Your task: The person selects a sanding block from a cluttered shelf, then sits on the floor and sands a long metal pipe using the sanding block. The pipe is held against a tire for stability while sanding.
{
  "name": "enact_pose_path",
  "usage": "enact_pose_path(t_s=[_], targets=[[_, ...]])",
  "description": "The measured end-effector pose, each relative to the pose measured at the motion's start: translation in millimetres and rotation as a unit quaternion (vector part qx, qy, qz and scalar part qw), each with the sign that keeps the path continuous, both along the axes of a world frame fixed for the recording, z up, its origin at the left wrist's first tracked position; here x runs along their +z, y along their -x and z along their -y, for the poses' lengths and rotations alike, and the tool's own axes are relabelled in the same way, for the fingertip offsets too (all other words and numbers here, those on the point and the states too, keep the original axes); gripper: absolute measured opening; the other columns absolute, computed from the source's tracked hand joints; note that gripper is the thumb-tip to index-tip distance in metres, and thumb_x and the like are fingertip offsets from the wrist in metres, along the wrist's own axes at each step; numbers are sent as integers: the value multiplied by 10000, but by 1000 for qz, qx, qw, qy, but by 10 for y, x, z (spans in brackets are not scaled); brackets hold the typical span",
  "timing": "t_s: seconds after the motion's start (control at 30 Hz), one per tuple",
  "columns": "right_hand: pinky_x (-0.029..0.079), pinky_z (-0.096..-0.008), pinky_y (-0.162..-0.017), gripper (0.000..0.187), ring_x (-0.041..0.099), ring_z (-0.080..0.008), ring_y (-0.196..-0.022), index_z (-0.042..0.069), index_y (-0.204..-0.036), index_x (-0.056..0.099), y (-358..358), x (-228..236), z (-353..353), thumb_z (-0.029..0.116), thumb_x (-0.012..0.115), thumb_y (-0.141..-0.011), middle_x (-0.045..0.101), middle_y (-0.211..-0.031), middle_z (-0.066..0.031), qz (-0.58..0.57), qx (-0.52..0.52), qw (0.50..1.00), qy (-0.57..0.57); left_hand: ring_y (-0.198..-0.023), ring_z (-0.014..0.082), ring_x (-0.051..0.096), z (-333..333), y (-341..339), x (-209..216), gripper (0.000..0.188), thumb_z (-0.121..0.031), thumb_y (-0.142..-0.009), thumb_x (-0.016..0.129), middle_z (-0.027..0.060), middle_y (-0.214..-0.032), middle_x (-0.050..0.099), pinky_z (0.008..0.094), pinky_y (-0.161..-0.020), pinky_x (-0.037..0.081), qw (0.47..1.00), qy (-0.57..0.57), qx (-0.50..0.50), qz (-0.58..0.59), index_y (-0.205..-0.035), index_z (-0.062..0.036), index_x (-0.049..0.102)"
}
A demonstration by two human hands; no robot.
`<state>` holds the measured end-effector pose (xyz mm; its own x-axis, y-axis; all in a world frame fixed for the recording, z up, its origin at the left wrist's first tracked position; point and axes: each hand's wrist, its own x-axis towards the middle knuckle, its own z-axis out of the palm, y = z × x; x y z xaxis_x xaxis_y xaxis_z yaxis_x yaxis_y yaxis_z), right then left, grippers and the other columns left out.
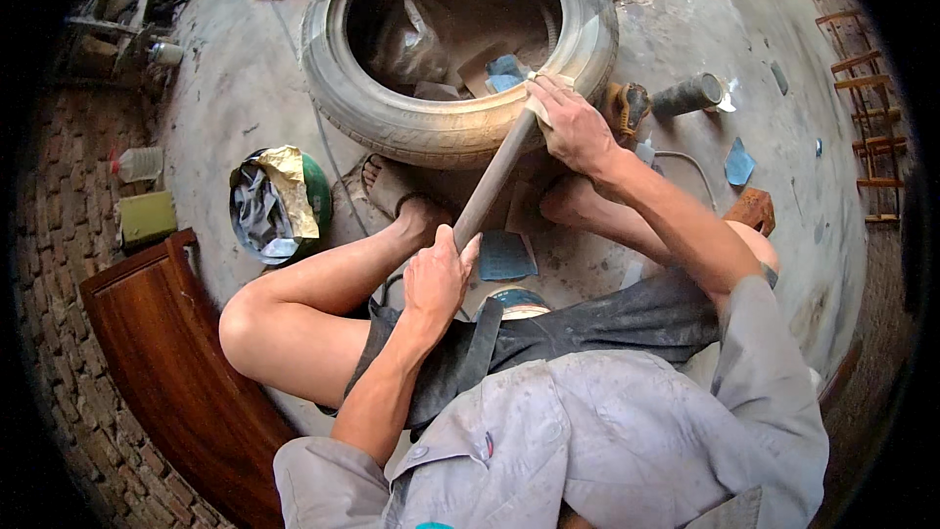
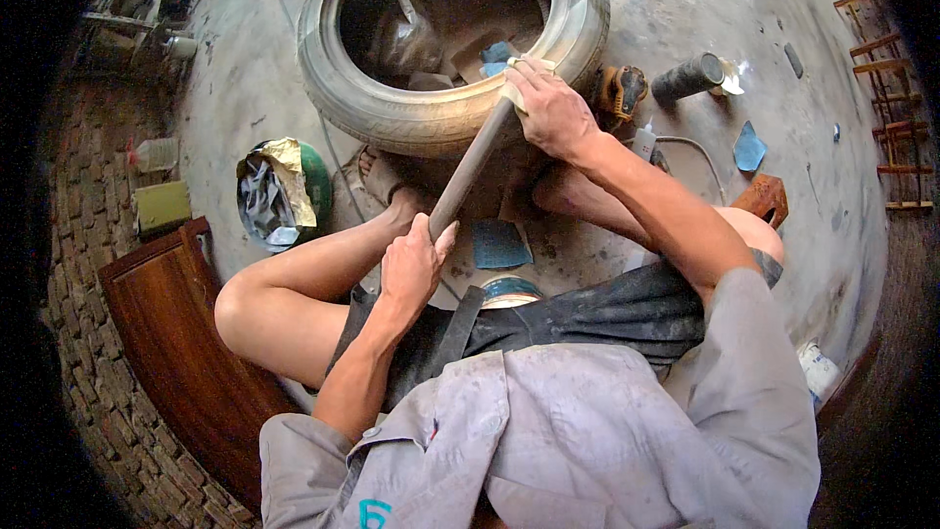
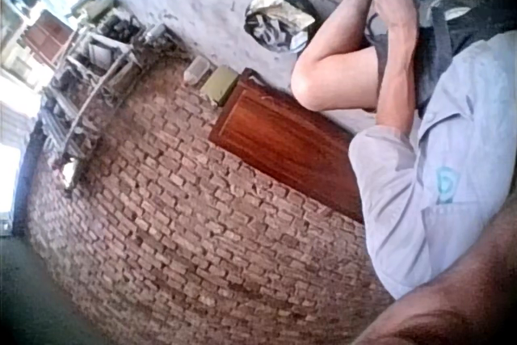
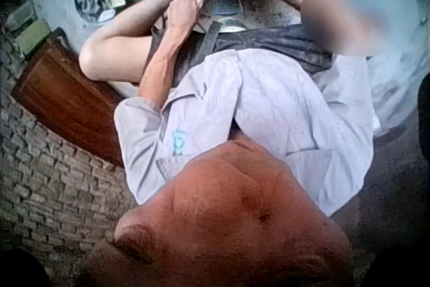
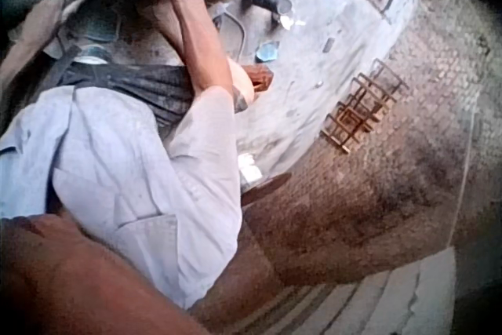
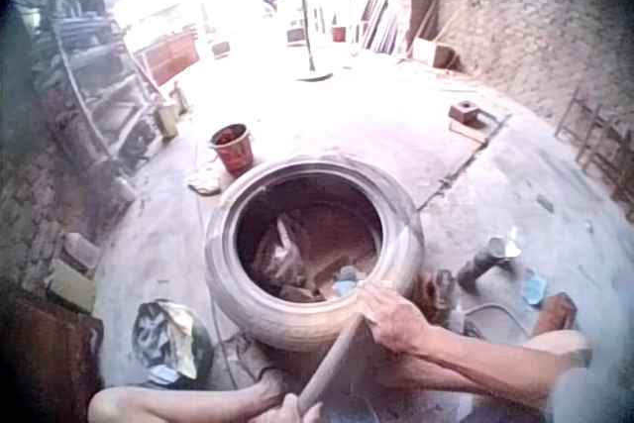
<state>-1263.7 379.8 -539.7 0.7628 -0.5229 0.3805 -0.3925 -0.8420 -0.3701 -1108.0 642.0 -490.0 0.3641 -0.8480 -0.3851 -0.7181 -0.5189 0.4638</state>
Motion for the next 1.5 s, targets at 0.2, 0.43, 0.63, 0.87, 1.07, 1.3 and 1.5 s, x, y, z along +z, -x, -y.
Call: enact_pose_path(t_s=[0.2, 0.43, 0.63, 0.87, 1.07, 1.3, 1.5], targets=[[379, -496, -1211, 559, 554, -340, -1359, -26, -1279, 657, -145, 219, -1415, 82, 629, -731, 615, -1387, -218, -3, 163, 983, -84, -761, 544, 663, -128, -43, -75, 412, -398, -997, 639, 334, -736, 655, 631, -658, 524, 1000, 10, 1, -2, -973, -15, 490], [456, -472, -1120, 369, 609, -410, -1206, -9, -1146, 675, -58, -21, -175, 87, 615, -795, 656, -1228, -226, -42, 18, 998, 53, -683, 442, 707, 13, -6, -51, 391, -387, -974, 665, 236, -709, 686, 538, -578, 562, 993, 6, -23, 114, -955, -41, 483], [460, -453, -1129, 377, 617, -363, -1244, -6, -1141, 682, -100, 72, -1078, 101, 608, -787, 661, -1252, -223, 34, 119, 992, -28, -723, 451, 707, -99, 13, -146, 343, -273, -936, 708, 248, -767, 701, 549, -614, 561, 995, 1, -31, 95, -999, -37, 467], [423, -438, -1164, 576, 524, -399, -1353, -4, -1416, 522, 88, 145, 294, 85, 605, -854, 563, -1414, -265, -68, -23, 997, -14, -770, 488, 692, 5, -151, -181, 287, -212, -861, 736, 272, -797, 694, 572, -689, 548, 1000, 1, -7, 25, -992, -32, 556], [539, -476, -814, 604, 680, -356, -810, 36, -1448, 538, 195, 404, -301, 166, 596, -861, 696, -855, -154, -173, 153, 972, 34, -750, 351, 686, 275, -721, 1, 302, -248, -803, 712, 198, -778, 689, 487, -752, 560, 954, -184, -109, -212, -1038, -59, 704], [574, -522, -699, 833, 699, -476, -735, -28, -909, 747, 465, 481, -653, 610, 234, -1068, 685, -806, -333, -286, -85, 894, -335, -716, 315, 710, 479, -644, 333, 150, -230, -842, 644, 143, -723, 677, 461, -609, 517, 928, 134, -270, 221, -836, -82, 618], [560, -450, -745, 715, 715, -320, -825, -16, -1045, 711, 518, 610, -1029, 520, 239, -1084, 733, -854, -192, -343, 22, 735, -585, -561, 233, 667, 416, -256, 235, 174, -172, -866, 599, 88, -609, 620, 394, -528, 496, 851, 252, -386, 252, -711, -107, 557]])
